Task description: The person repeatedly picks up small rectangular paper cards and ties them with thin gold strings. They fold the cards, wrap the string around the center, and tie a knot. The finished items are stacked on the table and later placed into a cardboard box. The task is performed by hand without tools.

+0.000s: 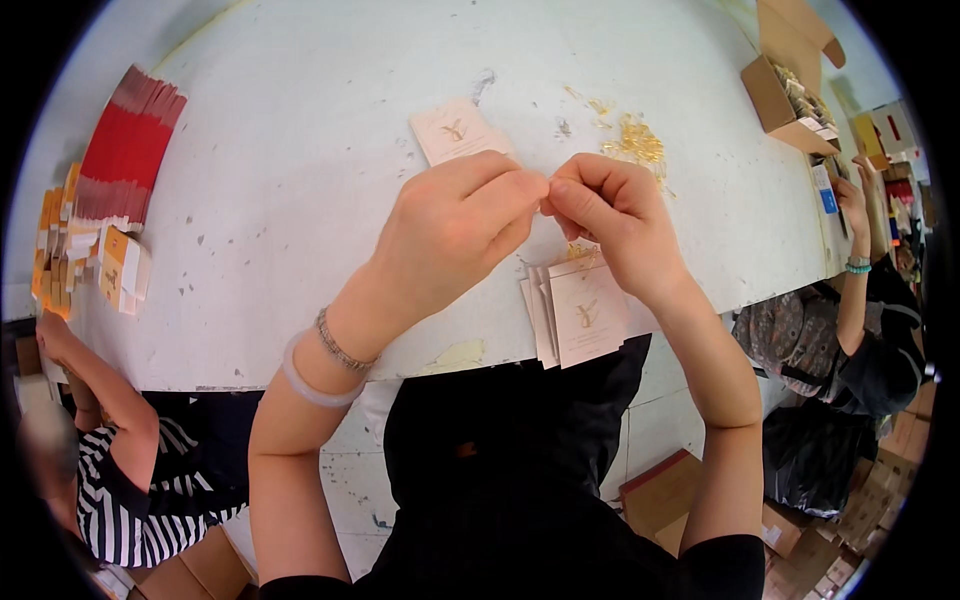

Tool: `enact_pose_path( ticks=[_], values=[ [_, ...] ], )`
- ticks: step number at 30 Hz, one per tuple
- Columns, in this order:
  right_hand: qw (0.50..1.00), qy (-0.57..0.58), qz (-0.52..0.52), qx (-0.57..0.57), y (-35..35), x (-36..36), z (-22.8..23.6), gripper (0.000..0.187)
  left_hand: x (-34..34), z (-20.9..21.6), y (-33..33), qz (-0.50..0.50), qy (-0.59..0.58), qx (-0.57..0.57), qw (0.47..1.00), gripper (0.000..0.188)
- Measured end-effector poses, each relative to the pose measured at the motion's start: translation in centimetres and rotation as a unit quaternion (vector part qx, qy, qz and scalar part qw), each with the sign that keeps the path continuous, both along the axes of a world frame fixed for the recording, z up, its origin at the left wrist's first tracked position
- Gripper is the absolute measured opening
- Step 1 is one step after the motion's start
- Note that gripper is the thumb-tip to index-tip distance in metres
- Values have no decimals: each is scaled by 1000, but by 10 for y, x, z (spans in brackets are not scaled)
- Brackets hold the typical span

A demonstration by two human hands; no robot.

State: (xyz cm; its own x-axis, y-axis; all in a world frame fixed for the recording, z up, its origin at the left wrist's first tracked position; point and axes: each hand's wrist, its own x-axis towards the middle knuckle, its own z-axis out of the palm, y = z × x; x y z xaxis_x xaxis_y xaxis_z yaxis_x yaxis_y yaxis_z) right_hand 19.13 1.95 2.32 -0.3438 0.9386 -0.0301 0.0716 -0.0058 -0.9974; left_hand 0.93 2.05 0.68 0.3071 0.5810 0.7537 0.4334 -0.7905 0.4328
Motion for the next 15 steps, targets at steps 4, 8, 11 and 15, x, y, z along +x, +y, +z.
enact_pose_path(
  ticks=[4, 8, 11, 15],
  values=[
    [999, -40, -13, 30, 2, 0, 3, 23, -2, 2, -1, 0, -31, -81, 996, 13],
    [962, -189, -45, 190, 3, -3, 4, 24, -1, 3, -1, 2, -84, -181, 980, 12],
    [956, -222, -77, 173, 2, -4, 9, 24, -1, 0, -1, 36, -82, -188, 978, 13],
    [988, -135, -64, 36, 5, -4, 10, 25, 1, -6, 2, 96, 61, 52, 992, 27]
  ],
)
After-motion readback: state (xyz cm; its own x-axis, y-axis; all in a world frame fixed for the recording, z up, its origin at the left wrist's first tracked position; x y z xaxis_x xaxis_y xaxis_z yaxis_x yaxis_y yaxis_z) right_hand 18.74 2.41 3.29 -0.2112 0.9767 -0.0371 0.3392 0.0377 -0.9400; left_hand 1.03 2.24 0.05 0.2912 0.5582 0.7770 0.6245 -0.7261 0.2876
